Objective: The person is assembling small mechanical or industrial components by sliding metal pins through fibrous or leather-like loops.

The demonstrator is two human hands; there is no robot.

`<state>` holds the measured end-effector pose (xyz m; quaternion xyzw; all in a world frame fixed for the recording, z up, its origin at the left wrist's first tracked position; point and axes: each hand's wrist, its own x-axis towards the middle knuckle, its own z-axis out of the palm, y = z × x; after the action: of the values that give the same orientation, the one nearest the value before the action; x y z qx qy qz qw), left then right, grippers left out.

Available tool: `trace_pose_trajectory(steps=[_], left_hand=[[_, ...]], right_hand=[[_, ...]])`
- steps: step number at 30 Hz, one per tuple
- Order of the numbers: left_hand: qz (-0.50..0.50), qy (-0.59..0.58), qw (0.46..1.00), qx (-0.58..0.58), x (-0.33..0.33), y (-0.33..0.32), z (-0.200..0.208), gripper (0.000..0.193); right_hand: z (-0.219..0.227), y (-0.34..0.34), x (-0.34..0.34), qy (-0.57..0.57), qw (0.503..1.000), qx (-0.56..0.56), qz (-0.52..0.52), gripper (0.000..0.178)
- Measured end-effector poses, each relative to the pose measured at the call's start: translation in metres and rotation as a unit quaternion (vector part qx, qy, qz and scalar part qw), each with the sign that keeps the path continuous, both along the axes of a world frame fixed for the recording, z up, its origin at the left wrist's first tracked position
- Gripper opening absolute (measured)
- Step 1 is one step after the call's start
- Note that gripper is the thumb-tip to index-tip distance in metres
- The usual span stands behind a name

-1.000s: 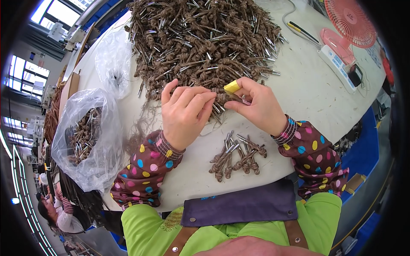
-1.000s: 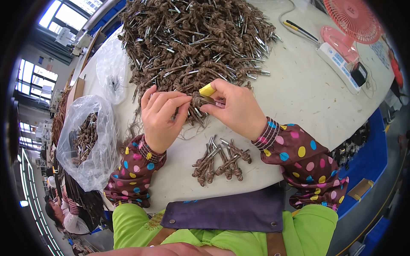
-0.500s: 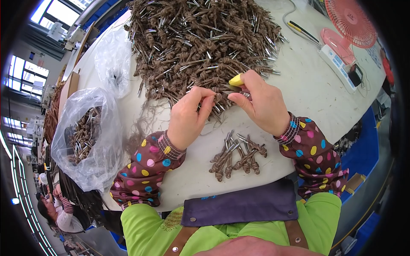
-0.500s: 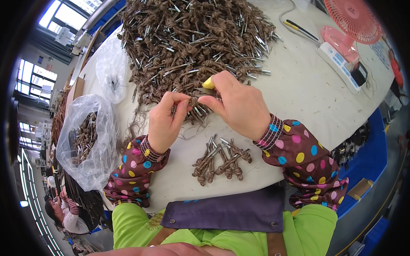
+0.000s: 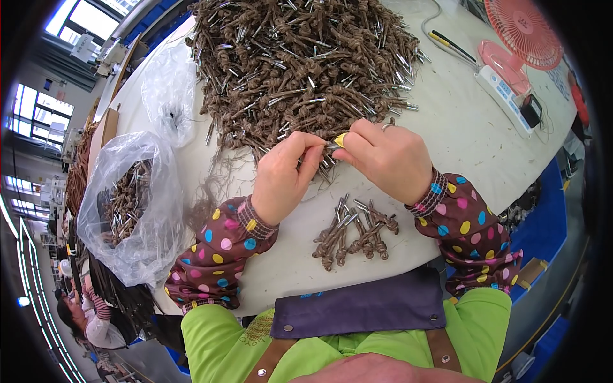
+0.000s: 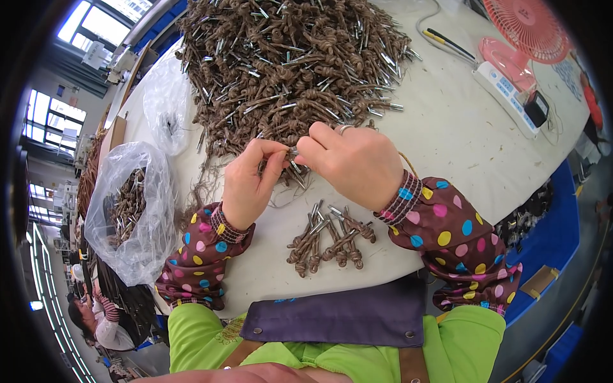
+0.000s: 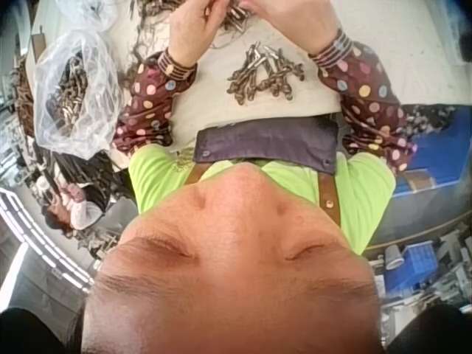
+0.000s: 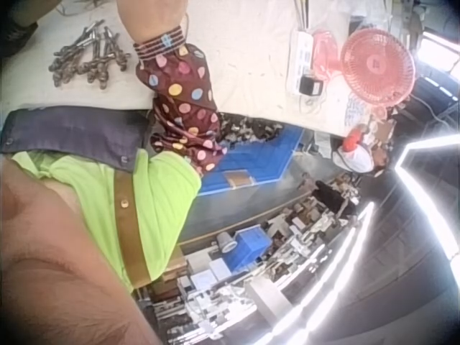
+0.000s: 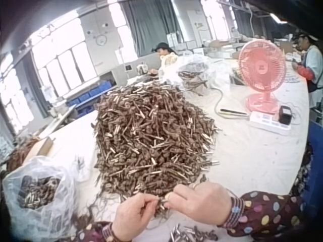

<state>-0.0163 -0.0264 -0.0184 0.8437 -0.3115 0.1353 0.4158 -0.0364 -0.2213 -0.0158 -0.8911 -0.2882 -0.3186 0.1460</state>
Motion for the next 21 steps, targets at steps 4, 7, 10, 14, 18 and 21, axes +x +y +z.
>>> trace_pose_trajectory(steps=[4, 7, 10, 14, 18, 21], left_hand=[[-0.003, 0.007, 1.000, -0.002, -0.001, 0.001, 0.001, 0.007], [-0.016, 0.106, 0.991, -0.082, -0.002, 0.003, -0.001, 0.008], [-0.030, 0.227, 0.956, -0.186, 0.004, 0.005, -0.002, 0.012], [-0.073, 0.337, 0.896, -0.281, 0.010, 0.009, -0.007, 0.017], [-0.042, 0.221, 0.945, -0.239, 0.011, 0.010, 0.001, 0.026], [0.013, -0.013, 1.000, -0.016, 0.007, 0.009, 0.009, 0.039]], right_hand=[[0.001, 0.000, 0.001, -0.024, 1.000, -0.018, 0.010, 0.025], [-0.006, -0.004, 0.009, 0.033, 0.996, 0.076, 0.039, 0.023], [-0.005, -0.004, 0.010, 0.259, 0.906, 0.329, 0.063, 0.025], [-0.005, 0.003, 0.006, 0.386, 0.833, 0.384, 0.103, 0.031], [-0.007, 0.003, 0.010, 0.437, 0.782, 0.432, 0.103, 0.029], [-0.013, 0.002, 0.015, 0.455, 0.747, 0.473, 0.102, 0.027]])
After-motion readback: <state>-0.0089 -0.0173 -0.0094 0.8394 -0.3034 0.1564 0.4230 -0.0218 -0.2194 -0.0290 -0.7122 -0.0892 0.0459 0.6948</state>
